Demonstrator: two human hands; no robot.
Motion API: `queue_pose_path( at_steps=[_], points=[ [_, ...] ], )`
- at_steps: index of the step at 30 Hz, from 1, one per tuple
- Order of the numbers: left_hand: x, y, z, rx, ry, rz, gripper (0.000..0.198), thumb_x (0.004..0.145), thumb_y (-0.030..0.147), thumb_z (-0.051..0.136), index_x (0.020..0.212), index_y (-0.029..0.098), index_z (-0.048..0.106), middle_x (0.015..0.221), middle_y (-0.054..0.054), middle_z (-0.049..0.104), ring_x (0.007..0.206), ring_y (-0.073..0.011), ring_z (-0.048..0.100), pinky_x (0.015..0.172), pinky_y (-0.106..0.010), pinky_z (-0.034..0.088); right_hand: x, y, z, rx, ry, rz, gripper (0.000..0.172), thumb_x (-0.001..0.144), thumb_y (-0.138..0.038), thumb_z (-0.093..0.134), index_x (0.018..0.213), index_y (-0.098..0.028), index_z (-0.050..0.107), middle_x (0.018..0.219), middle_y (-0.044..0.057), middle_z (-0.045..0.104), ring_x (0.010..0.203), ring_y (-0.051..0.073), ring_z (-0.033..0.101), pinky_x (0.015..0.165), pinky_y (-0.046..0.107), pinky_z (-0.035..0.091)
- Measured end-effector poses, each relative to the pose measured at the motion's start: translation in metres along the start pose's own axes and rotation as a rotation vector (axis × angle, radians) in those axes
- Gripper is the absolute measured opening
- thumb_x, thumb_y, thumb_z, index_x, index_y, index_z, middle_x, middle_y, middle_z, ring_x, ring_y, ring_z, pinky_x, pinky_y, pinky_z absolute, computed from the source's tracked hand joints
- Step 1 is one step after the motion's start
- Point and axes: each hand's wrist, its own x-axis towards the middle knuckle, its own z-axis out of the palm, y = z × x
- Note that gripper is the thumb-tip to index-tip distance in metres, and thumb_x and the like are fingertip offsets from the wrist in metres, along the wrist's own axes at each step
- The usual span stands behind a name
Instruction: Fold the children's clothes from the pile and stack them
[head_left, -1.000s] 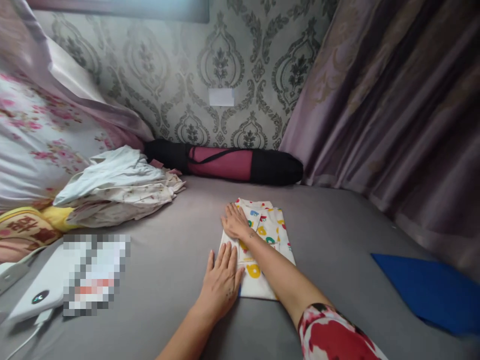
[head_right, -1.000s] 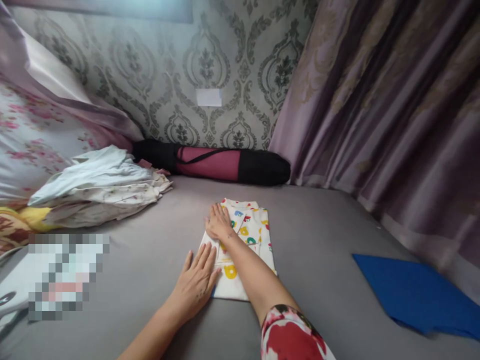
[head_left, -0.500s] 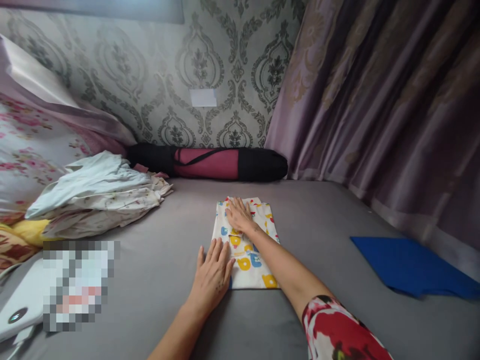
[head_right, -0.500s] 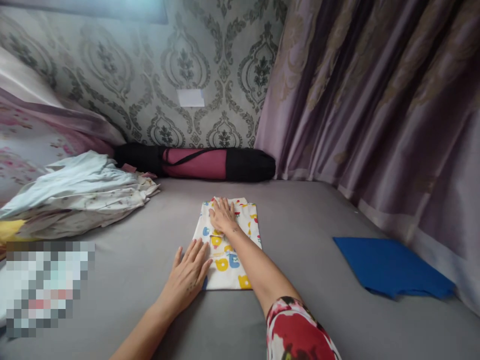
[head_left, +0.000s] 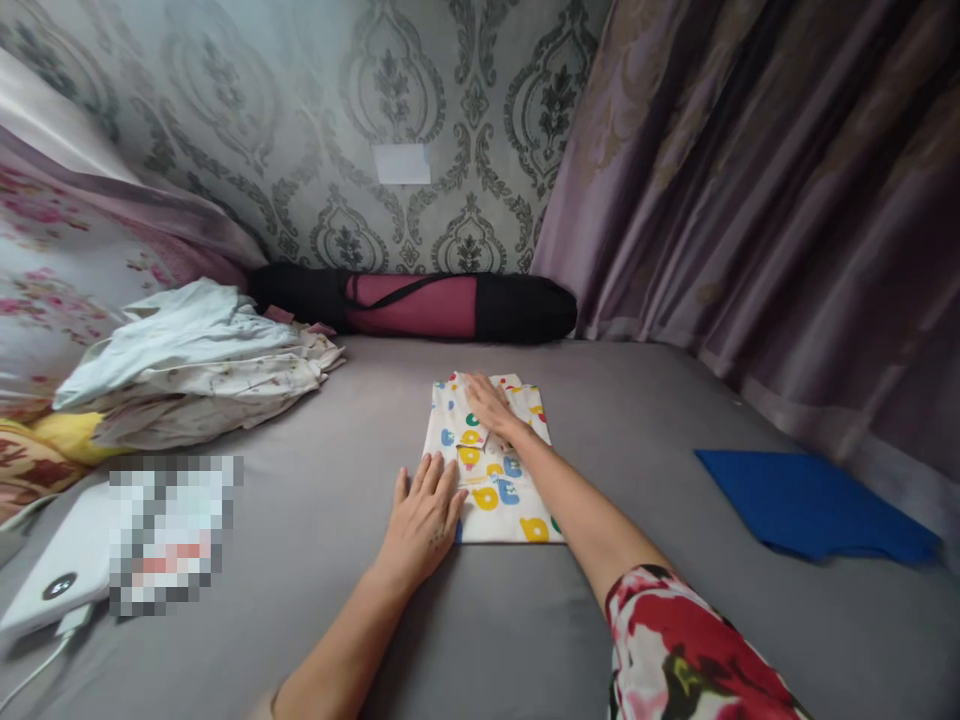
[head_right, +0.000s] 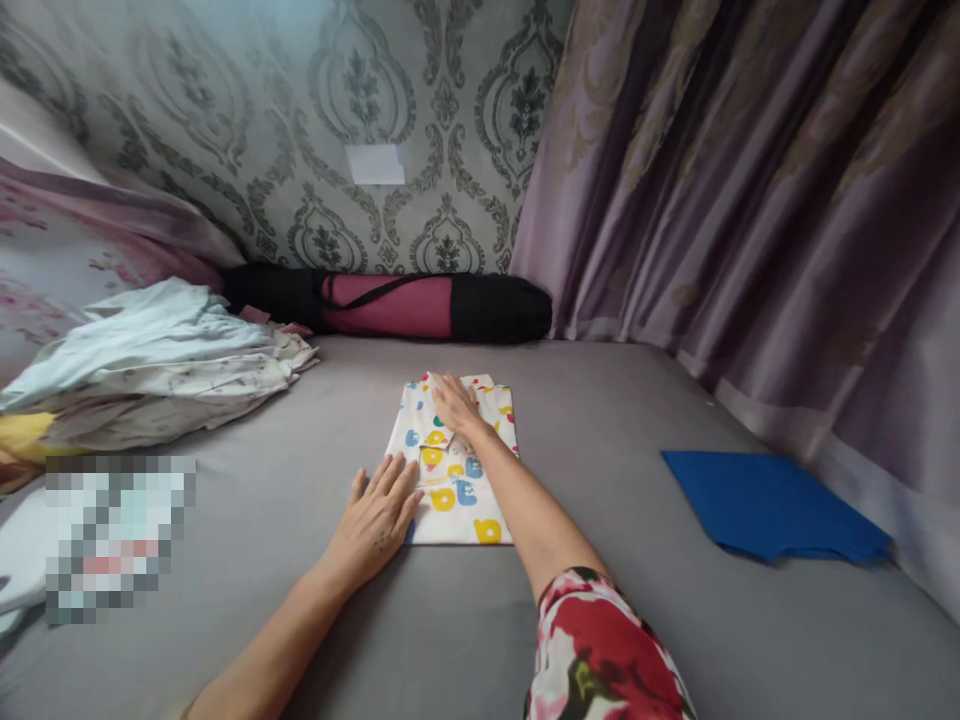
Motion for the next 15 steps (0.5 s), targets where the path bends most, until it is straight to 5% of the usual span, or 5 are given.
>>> queue_pose_path(
  at_steps=[7, 15],
  points=[
    [0.002, 0.001, -0.005, -0.026, -0.045, -0.013, 0.051, 0.099, 0.037, 0.023, 0.143, 0.016, 0.037, 0.151, -0.01, 0.034, 0.141, -0.0258, 0.025, 0.113, -0.053, 0.022, -0.024, 0.05, -0.014, -0.145, 0.026, 0.2, 0.062, 0.098, -0.043, 0.016, 0.149, -0.008, 0.023, 0.157, 0.013, 0.014, 0.144, 0.023, 0.009, 0.116, 0.042, 0.005],
    [0.003, -0.001, 0.001, -0.026, -0.071, -0.007, 0.054, 0.099, 0.042, 0.025, 0.144, 0.015, 0.035, 0.152, -0.013, 0.029, 0.142, -0.0279, 0.023, 0.112, -0.055, 0.023, -0.032, 0.06, -0.022, -0.011, 0.033, 0.161, 0.063, 0.097, -0.042, 0.013, 0.149, -0.01, 0.022, 0.157, 0.01, 0.014, 0.144, 0.019, 0.009, 0.116, 0.04, 0.008]
  ],
)
